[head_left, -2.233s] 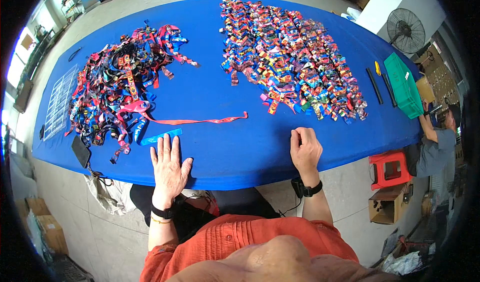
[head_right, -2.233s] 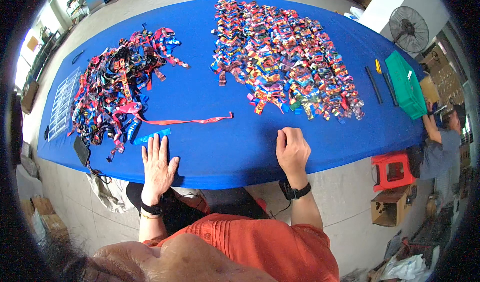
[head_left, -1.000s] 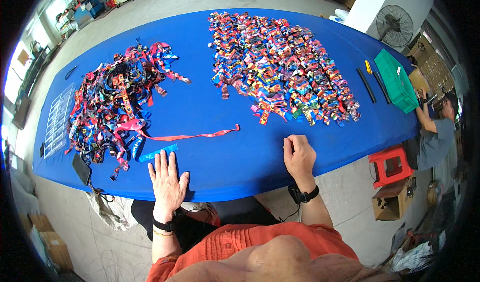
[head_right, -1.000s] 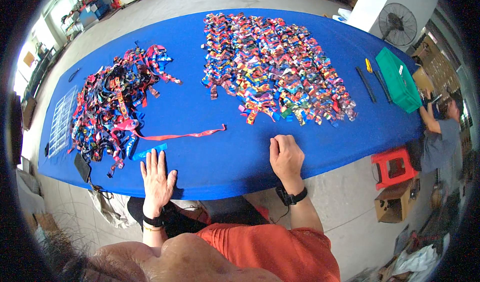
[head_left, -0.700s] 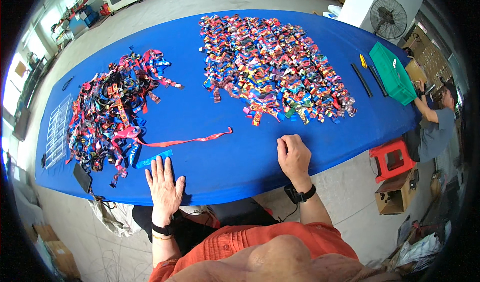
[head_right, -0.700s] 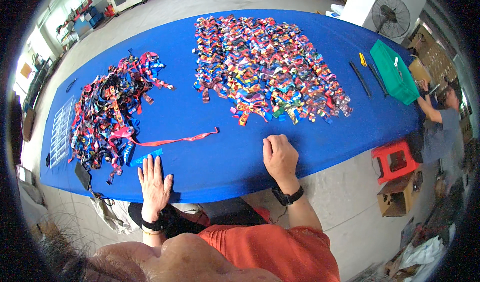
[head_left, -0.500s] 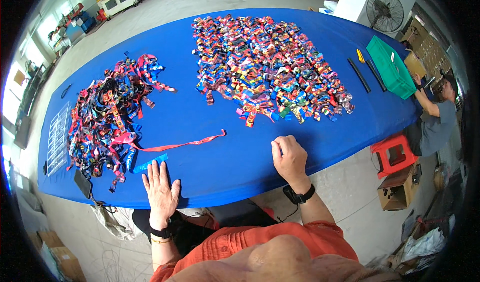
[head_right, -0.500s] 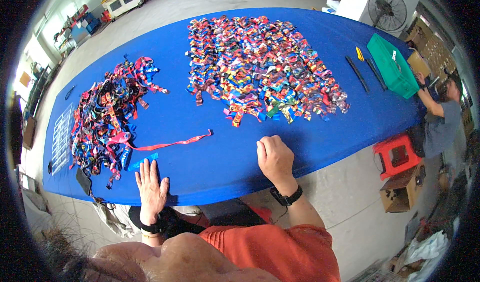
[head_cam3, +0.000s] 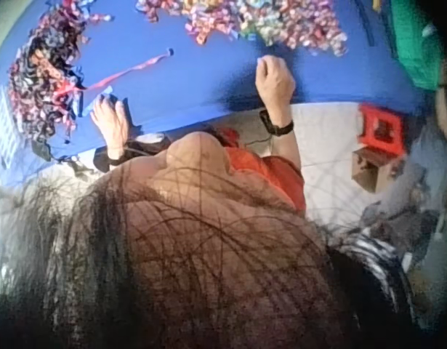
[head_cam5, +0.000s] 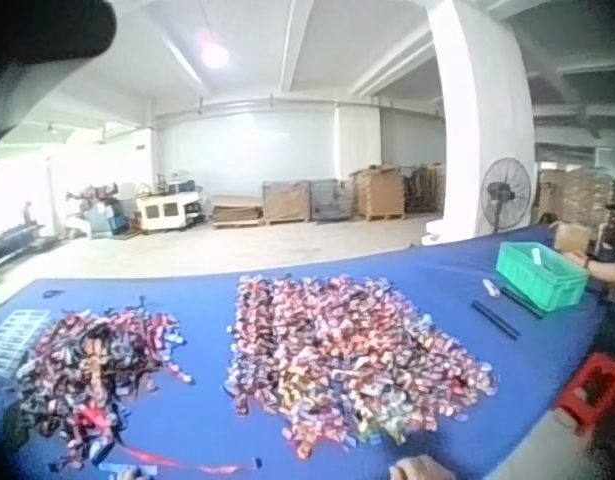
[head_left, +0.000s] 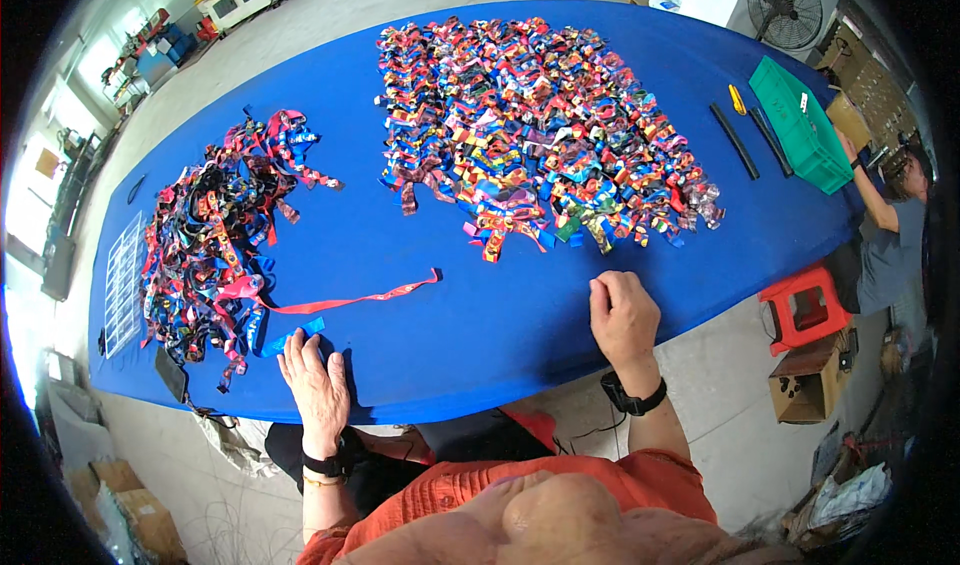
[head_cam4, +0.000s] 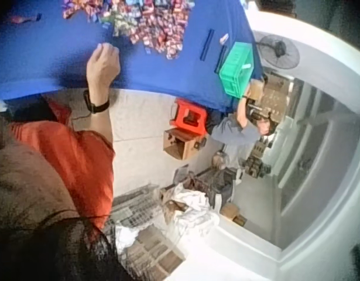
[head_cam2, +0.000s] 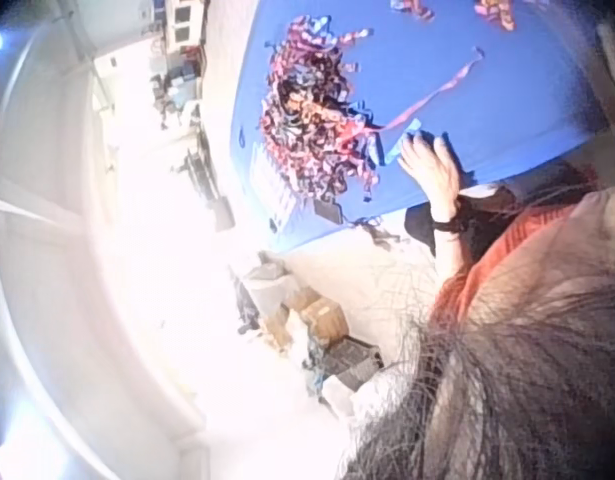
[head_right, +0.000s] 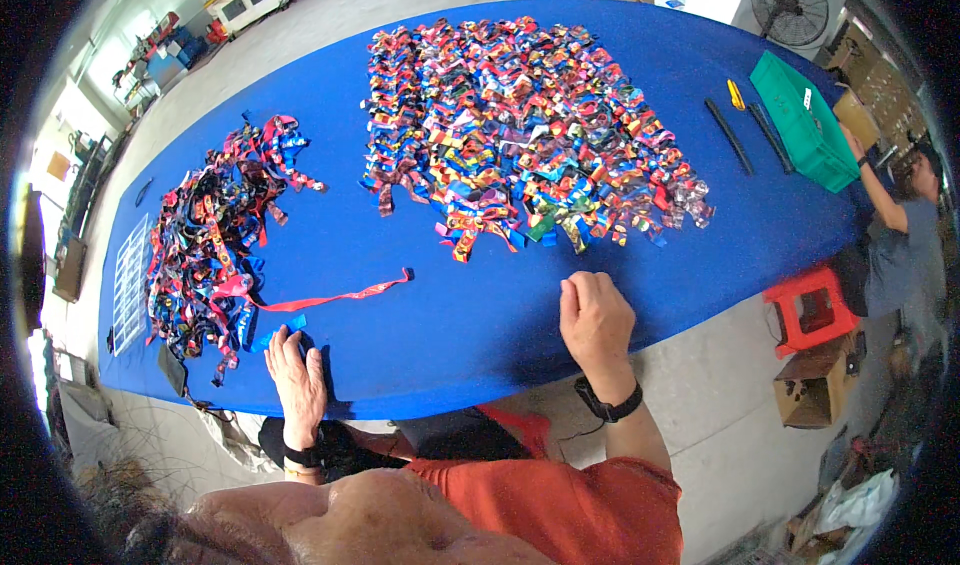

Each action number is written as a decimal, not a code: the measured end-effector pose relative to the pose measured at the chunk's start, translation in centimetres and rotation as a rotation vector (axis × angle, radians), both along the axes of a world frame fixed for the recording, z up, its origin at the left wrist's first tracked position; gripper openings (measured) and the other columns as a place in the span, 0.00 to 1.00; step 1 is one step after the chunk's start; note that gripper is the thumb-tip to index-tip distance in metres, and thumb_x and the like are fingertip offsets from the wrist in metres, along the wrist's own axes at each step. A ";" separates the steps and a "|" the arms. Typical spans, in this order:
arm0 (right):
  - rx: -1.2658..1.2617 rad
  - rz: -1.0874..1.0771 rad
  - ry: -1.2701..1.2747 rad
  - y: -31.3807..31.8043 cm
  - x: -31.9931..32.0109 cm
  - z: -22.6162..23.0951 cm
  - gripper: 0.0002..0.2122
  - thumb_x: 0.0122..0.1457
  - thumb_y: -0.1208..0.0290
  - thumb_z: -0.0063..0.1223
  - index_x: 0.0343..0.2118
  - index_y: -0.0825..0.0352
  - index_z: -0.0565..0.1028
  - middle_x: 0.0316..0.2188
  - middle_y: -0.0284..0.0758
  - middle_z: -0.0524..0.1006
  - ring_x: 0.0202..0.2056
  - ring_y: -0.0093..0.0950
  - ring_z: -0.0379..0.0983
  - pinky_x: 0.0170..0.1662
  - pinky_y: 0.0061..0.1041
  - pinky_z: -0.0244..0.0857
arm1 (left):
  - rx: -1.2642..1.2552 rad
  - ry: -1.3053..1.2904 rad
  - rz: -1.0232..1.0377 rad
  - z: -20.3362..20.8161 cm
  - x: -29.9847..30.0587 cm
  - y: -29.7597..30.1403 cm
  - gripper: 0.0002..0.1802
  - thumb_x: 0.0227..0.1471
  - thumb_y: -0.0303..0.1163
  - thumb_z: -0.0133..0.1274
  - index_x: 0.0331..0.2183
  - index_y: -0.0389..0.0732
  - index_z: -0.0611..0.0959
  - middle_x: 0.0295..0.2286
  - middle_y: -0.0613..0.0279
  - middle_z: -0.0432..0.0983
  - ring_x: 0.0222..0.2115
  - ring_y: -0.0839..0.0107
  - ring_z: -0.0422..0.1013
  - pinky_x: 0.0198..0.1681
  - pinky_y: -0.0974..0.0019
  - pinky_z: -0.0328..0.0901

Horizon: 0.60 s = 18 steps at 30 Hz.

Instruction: The recorder is tying small red printed ribbons into bows and sorting them on a large blue table.

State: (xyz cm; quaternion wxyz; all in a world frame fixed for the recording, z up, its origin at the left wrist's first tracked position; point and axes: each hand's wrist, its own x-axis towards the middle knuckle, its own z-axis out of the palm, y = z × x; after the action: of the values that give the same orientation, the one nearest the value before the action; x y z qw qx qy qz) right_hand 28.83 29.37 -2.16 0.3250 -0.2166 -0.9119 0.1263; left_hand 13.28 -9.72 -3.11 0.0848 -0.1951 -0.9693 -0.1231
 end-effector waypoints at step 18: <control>-0.051 -0.018 -0.002 2.2 0.3 -0.5 0.03 0.58 0.74 0.57 0.33 0.64 0.74 0.26 0.36 0.73 0.26 0.36 0.72 0.27 0.34 0.65 | 0.137 0.110 0.046 0.3 -0.2 1.9 0.21 0.54 0.32 0.54 0.46 0.32 0.71 0.52 0.40 0.64 0.56 0.41 0.58 0.62 0.44 0.50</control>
State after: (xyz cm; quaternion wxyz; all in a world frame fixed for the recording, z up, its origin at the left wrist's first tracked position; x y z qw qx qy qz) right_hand 29.10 31.59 -2.68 0.3195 -0.2333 -0.9067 0.1463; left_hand 13.07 -7.81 -2.81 0.1539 -0.1730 -0.9567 -0.1765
